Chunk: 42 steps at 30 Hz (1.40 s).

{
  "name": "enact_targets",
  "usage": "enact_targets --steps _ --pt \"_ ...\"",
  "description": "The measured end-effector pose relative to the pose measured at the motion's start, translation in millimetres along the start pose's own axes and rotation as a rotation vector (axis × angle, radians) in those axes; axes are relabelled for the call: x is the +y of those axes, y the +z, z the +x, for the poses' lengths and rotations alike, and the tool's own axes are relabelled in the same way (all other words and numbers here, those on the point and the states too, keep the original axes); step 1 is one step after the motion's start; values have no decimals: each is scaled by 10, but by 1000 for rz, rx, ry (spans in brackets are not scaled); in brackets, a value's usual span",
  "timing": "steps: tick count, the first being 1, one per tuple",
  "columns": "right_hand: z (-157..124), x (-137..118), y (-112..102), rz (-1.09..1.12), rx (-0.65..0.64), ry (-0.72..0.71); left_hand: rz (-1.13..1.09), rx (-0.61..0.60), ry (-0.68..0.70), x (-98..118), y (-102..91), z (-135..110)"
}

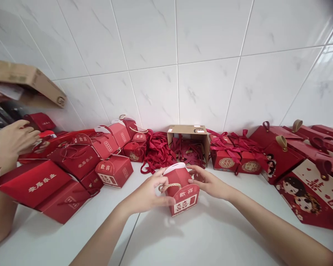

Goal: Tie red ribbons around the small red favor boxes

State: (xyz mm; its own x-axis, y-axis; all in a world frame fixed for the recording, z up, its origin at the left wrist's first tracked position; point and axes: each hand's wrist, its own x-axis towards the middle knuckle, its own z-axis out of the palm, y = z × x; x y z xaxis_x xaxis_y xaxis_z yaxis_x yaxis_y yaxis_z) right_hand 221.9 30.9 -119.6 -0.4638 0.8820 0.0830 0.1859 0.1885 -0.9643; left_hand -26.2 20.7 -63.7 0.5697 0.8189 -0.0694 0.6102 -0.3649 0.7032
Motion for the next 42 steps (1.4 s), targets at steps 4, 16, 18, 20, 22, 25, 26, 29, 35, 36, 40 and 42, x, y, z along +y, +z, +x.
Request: enact_targets --steps 4,16,18,20,22,25,26,29,35,36,40,42 --pt "-31 -71 -41 -40 -102 134 200 46 -96 -118 -224 -71" --pt "129 139 -407 -499 321 187 448 25 -272 -197 -597 -216" --pt "232 166 -420 -582 360 152 459 60 -265 -118 -698 -178" --pt "388 175 -385 -625 343 111 428 180 -295 -69 -800 -103" --pt "592 169 -323 -634 319 73 359 311 -322 -99 -858 48" --pt "924 143 -227 -611 308 37 294 420 -286 -334 -810 427" --pt "1022 134 -198 -598 309 34 295 446 -291 -444 -759 572" --pt "1239 120 -117 -549 318 26 289 552 -265 -750 -545 954" --pt "1375 172 68 -407 311 3 269 731 -144 -992 -224 1254" --pt "1384 186 92 -374 314 6 266 746 -139 -995 -213 1264" --pt "1412 183 131 -198 331 22 258 817 -96 -872 -256 1248" --pt "1399 110 124 -72 324 23 257 830 -47 -716 -298 1199"
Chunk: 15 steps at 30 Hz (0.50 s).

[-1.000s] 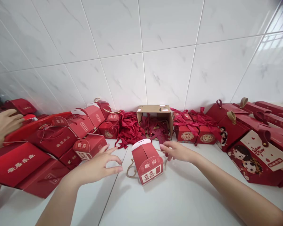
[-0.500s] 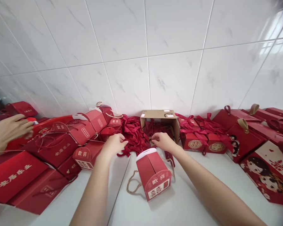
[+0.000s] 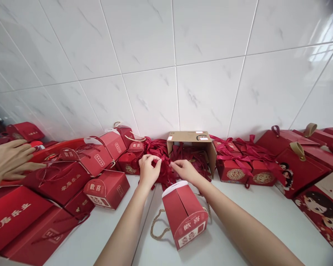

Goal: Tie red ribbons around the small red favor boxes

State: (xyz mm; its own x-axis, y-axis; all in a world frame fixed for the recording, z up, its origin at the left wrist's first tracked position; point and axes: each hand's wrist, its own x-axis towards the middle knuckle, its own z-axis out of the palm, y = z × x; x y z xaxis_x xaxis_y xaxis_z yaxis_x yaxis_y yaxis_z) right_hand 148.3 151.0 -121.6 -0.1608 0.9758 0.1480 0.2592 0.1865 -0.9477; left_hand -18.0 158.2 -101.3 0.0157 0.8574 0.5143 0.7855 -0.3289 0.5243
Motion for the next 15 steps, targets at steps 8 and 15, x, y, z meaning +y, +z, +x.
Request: enact_targets --steps 8,15 --pt "-363 -630 -155 538 -74 -6 -107 -74 225 706 -608 -198" --pt "-707 -915 -229 980 -293 61 -249 -323 207 1005 -984 -457"
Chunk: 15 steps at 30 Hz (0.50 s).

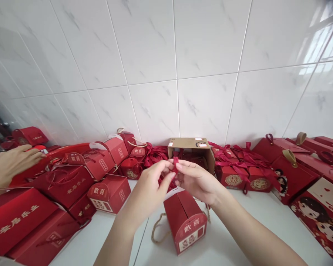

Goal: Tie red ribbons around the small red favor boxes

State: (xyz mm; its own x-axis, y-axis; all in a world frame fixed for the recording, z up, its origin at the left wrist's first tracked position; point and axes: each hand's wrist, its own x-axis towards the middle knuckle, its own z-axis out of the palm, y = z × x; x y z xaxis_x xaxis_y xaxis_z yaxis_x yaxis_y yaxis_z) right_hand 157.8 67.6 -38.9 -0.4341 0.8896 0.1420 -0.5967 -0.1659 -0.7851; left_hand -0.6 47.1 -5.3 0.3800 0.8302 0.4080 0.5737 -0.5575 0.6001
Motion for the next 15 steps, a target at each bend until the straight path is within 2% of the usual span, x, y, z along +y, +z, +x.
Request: enact_targets --steps 5,8,12,15 --pt "-66 -114 -19 87 62 -90 108 -152 -54 211 -11 -213" --pt "-55 -214 -79 112 150 -146 78 -178 -98 288 -28 -295" --pt "-23 -305 -165 119 279 -214 76 -161 -183 289 -77 -339" --pt "-13 -352 -216 119 324 -257 122 -213 -231 263 -143 -354"
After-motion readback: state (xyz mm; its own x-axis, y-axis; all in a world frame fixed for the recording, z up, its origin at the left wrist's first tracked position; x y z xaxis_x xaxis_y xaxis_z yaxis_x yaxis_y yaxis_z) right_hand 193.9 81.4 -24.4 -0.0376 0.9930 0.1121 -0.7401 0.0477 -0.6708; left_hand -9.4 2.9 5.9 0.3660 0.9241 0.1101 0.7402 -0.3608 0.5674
